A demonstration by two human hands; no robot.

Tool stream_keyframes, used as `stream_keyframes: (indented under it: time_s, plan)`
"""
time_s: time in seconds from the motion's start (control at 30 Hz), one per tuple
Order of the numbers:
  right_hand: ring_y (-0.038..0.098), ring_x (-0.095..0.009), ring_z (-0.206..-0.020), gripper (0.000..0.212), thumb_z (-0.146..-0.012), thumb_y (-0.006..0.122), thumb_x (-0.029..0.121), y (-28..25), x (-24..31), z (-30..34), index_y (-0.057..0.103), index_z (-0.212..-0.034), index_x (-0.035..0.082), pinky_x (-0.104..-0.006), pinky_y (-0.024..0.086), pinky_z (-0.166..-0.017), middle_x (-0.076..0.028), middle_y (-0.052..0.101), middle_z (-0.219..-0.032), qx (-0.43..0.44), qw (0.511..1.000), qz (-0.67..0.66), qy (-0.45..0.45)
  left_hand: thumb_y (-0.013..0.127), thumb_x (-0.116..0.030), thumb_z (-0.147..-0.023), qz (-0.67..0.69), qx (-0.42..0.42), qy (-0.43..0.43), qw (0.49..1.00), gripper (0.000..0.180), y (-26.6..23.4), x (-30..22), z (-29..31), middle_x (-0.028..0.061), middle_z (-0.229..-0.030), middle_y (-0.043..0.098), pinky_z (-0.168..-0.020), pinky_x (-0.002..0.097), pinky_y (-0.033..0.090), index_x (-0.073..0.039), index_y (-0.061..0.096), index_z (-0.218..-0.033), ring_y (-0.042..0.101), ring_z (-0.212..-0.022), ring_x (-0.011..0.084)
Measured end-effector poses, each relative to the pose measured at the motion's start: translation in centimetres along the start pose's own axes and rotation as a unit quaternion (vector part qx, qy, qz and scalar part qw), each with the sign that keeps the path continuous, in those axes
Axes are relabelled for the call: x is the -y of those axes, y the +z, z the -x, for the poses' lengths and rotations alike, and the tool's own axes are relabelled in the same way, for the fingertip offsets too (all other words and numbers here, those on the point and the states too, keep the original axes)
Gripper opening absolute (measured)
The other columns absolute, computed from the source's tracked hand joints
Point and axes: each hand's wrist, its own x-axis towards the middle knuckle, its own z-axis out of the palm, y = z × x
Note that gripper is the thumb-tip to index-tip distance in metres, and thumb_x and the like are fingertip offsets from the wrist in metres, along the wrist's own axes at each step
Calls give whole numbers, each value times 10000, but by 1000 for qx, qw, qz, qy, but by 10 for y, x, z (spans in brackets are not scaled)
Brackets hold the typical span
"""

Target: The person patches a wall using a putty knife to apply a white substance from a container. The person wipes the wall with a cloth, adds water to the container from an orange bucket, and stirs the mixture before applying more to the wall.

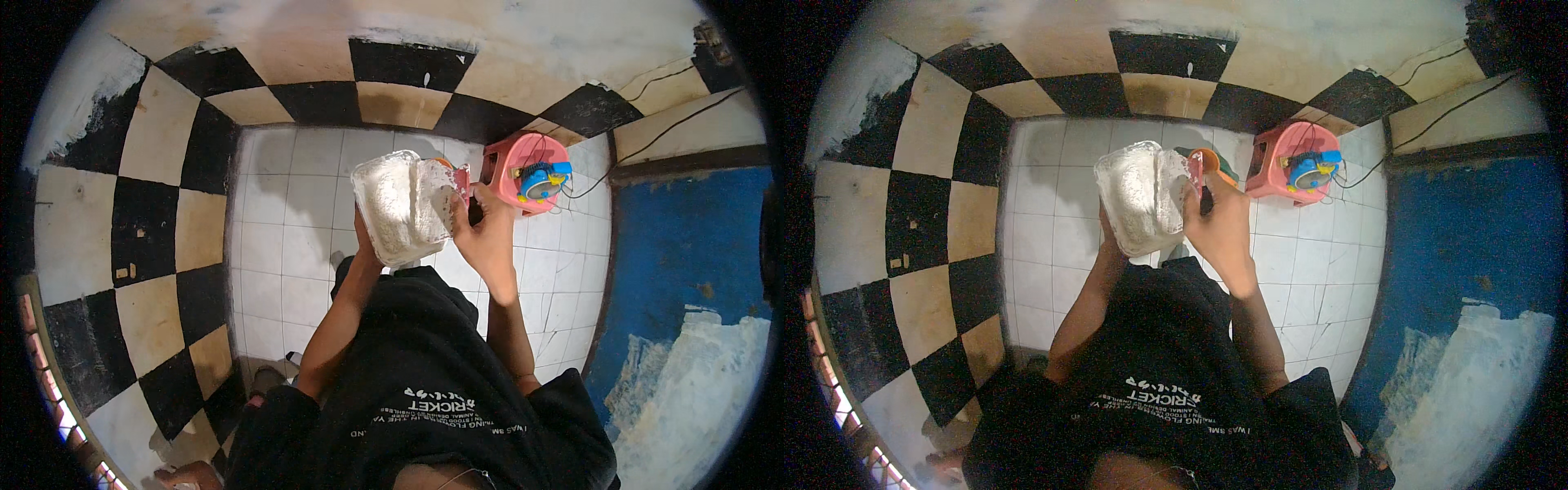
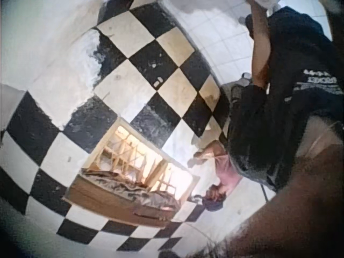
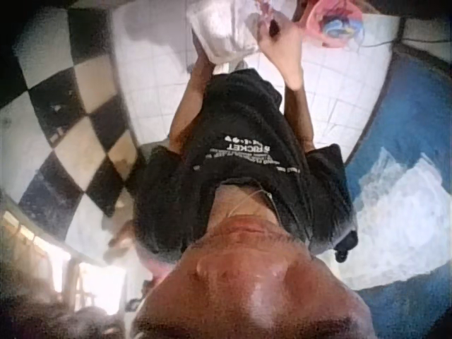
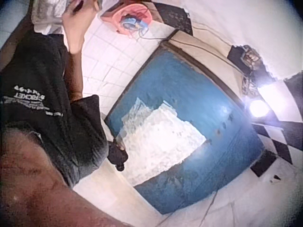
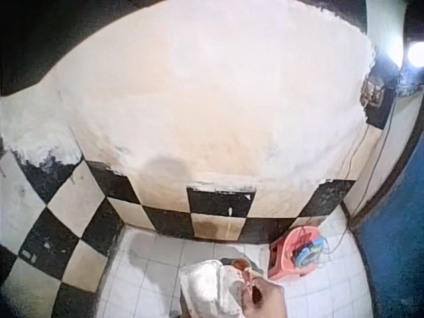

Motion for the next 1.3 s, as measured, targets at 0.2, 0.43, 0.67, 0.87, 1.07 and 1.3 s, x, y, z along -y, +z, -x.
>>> stream_keyframes:
  time_s: [0.2,0.43,0.67,0.87,1.07,1.3]
  plan:
    - [361,-67,-509,112,-839,617,47,46,56,1,575,-759,-19,-259,295,-453,-48,444,-540,23,999,23,-31,352,-649,-875,-11,-18,67,998,790,-32,-50,12,139,-1421,395,-1061,482,370,-107,283,-1445,431,-1274,322]
    - [550,-334,-526,106,-784,615,48,111,101,4,540,-757,-22,-379,412,-502,-183,547,-621,85,994,46,-44,286,-573,-934,26,61,19,998,694,-22,-114,23,157,-1384,433,-1055,471,372,-81,319,-1422,464,-1242,316]
    - [586,-413,-599,137,-773,622,67,177,121,14,572,-828,-48,-420,447,-542,-250,578,-666,97,993,37,-61,301,-515,-971,169,249,-24,953,626,-28,-162,43,158,-1371,448,-1051,466,371,-60,358,-1396,474,-1228,317]
    - [437,-160,-485,92,-801,614,33,180,127,18,563,-795,-44,-306,363,-478,-133,499,-565,58,996,65,-31,263,-653,-923,73,100,-12,992,757,-42,-187,62,142,-1368,463,-1033,457,394,-79,351,-1409,494,-1214,302]
    - [587,-368,-563,117,-782,617,55,197,139,20,602,-845,-43,-406,442,-533,-232,580,-650,81,995,52,-34,254,-625,-940,119,175,-16,977,738,-40,-202,68,136,-1378,453,-1043,445,382,-67,337,-1416,482,-1225,301]
    - [583,-378,-572,115,-768,620,58,199,134,4,595,-817,-43,-395,440,-532,-234,576,-660,83,994,71,-15,210,-609,-954,35,39,47,998,725,-44,-213,62,131,-1386,439,-1038,435,392,-68,312,-1426,488,-1220,294]
